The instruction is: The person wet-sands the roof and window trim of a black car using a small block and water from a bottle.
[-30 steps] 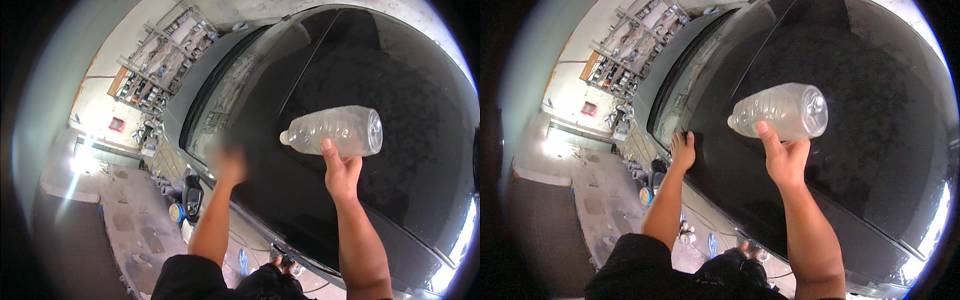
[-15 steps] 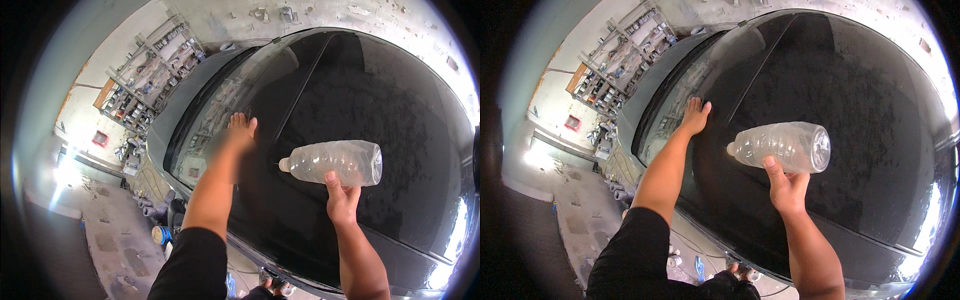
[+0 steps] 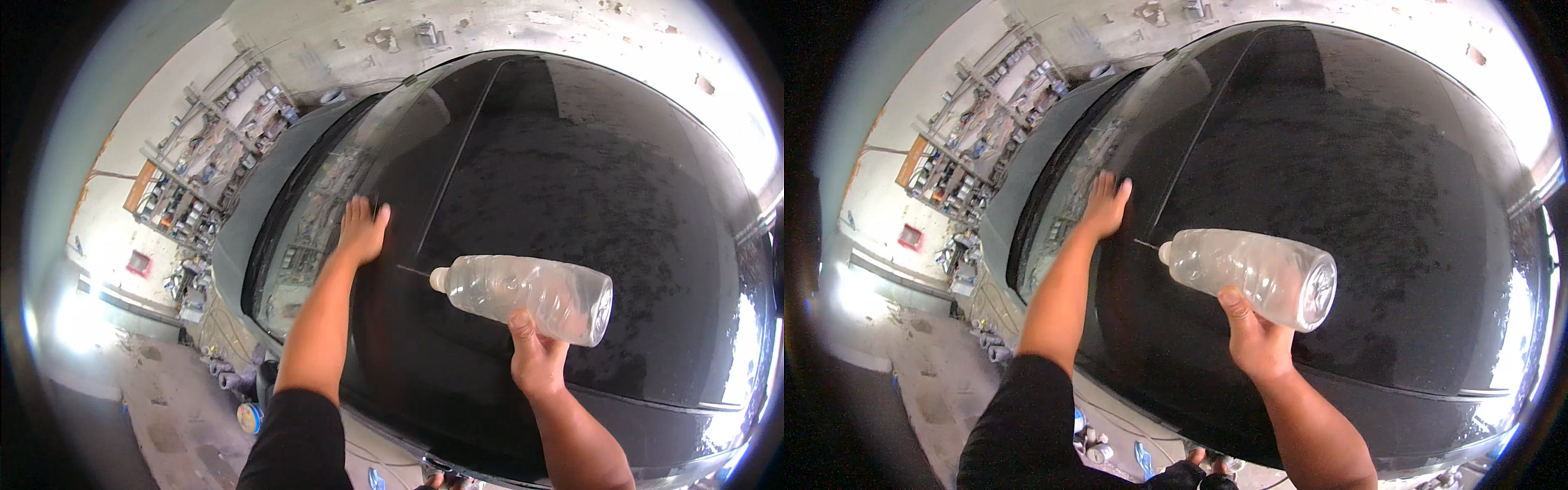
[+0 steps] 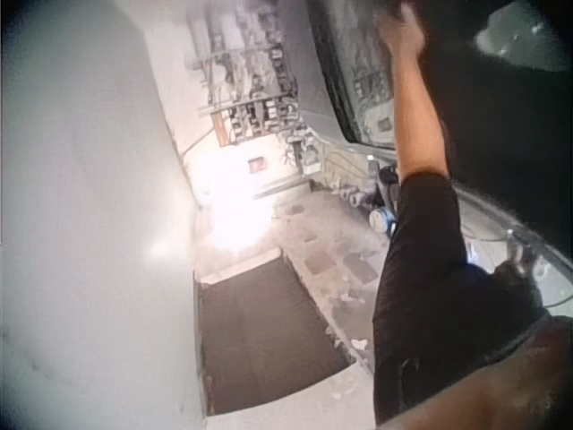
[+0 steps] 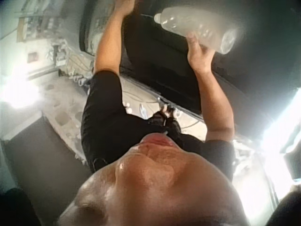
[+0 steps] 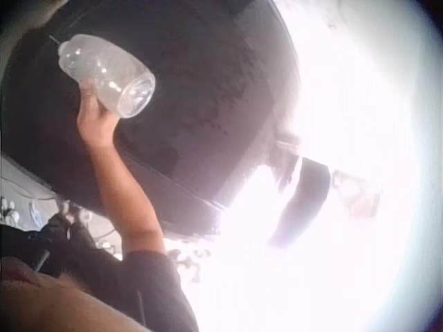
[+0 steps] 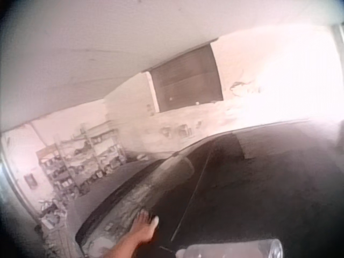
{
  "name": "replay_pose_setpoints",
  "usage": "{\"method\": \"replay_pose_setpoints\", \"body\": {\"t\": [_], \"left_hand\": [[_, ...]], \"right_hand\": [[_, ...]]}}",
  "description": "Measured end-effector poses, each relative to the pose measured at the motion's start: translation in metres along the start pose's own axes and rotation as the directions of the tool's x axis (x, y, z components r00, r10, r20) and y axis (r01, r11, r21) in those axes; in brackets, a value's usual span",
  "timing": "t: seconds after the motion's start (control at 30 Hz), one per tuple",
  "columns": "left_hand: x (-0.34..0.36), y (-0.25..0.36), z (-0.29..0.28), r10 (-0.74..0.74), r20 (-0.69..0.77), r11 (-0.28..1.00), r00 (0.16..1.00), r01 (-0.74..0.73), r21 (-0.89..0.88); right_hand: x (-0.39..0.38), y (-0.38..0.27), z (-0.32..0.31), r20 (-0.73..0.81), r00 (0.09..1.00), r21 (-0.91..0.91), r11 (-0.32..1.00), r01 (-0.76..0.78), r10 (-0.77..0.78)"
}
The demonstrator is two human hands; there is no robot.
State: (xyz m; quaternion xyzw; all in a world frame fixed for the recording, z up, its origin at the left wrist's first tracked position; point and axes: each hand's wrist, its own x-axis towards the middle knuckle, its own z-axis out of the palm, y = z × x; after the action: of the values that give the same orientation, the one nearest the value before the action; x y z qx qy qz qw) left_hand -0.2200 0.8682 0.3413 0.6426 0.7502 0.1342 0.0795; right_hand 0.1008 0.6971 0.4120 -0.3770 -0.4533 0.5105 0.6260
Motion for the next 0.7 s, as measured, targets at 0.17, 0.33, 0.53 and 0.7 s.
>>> {"method": "replay_pose_setpoints", "body": {"t": [0.17, 0.33, 0.53, 0.7], "left_hand": [[0.131, 0.029, 0.007, -0.014, -0.025, 0.999, 1.0, 0.015, 0.04], [0.012, 0.02, -0.006, 0.199, 0.034, 0.98, 0.979, -0.198, -0.037], [-0.121, -0.011, -0.03, 0.044, 0.169, 0.999, 0.985, -0.044, -0.001], [0.048, 0.019, -0.011, -0.032, 0.132, 0.992, 0.991, 0.048, -0.118]], "right_hand": [[0.004, -0.008, 0.004, -0.008, 0.997, -0.085, 0.993, 0.076, -0.077], [0.004, 0.005, -0.002, -0.024, 0.996, -0.097, 0.992, 0.08, -0.082], [0.007, -0.005, -0.007, 0.043, 0.993, -0.254, 0.96, 0.116, -0.109], [0.004, -0.01, -0.004, 0.018, 0.998, -0.373, 0.926, 0.057, -0.054]]}}
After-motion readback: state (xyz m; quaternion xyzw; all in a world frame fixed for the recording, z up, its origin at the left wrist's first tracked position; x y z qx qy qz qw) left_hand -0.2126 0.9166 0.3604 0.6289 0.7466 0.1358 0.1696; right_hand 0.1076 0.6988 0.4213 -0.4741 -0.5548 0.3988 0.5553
